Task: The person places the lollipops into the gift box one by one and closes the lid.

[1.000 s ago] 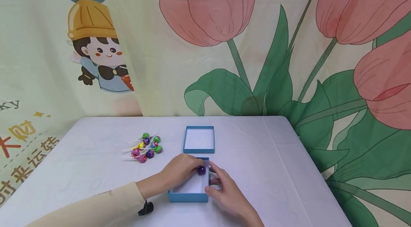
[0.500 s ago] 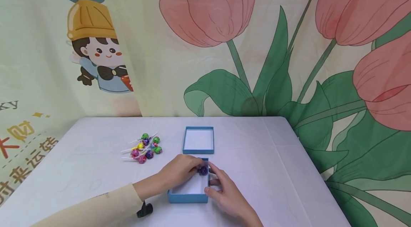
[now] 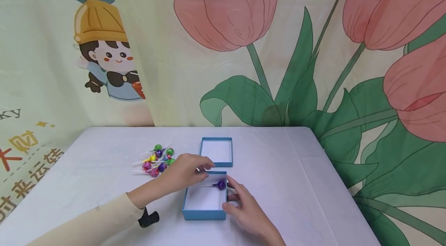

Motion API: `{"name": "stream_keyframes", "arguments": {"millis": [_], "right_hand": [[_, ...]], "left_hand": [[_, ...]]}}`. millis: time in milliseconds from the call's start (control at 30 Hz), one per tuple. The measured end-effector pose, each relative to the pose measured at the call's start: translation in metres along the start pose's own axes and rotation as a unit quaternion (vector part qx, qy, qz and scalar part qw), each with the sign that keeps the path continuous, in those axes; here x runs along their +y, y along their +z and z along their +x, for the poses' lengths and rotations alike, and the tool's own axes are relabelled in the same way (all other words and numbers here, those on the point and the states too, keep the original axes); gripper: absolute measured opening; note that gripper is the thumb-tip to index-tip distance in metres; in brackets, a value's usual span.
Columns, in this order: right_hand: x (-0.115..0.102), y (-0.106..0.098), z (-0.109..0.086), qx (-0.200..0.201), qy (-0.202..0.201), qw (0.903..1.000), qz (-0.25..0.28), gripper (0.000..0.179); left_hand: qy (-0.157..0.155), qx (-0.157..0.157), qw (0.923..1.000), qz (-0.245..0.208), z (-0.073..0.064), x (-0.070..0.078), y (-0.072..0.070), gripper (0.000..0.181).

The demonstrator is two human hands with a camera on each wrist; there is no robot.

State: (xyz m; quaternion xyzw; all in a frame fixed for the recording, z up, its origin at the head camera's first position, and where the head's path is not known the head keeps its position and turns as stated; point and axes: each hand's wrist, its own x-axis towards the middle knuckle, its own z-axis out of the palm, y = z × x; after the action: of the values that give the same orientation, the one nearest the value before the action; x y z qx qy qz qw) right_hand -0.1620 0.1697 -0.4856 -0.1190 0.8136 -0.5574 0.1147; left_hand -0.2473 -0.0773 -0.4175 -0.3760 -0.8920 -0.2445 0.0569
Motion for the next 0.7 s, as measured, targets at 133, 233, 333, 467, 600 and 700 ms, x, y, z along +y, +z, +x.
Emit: {"name": "stream_keyframes", "arguments": {"millis": [133,233,333,467,600,700], "right_hand": [[-0.001,0.001,0.000,0.003,0.007,1.0000,-0.005,0.075],[-0.002,0.001,0.000,0.006,0.009,0.9999,-0.004,0.075],[-0.001,0.001,0.000,0.007,0.006,1.0000,-0.004,0.075],[-0.001,0.001,-0.001,0.006,0.000,1.0000,-0.002,0.075],[-0.001,0.000,-0.001,0.005,-0.003,1.0000,0.001,0.074],[0.000,0.000,-0.001,0.003,-0.002,1.0000,0.002,0.074]], "left_hand": [[-0.026,0.011,0.9995,-0.017,0.001,-0.009,-0.012,0.026],[-0.051,0.019,0.9985,-0.010,0.001,-0.018,-0.022,0.027],[-0.063,0.034,0.9974,0.006,0.002,-0.029,-0.031,0.029],[-0.075,0.055,0.9956,0.012,0.001,-0.046,-0.041,0.031],[-0.092,0.066,0.9933,0.019,-0.001,-0.066,-0.047,0.033],[-0.111,0.065,0.9914,0.025,-0.005,-0.081,-0.050,0.036]]}}
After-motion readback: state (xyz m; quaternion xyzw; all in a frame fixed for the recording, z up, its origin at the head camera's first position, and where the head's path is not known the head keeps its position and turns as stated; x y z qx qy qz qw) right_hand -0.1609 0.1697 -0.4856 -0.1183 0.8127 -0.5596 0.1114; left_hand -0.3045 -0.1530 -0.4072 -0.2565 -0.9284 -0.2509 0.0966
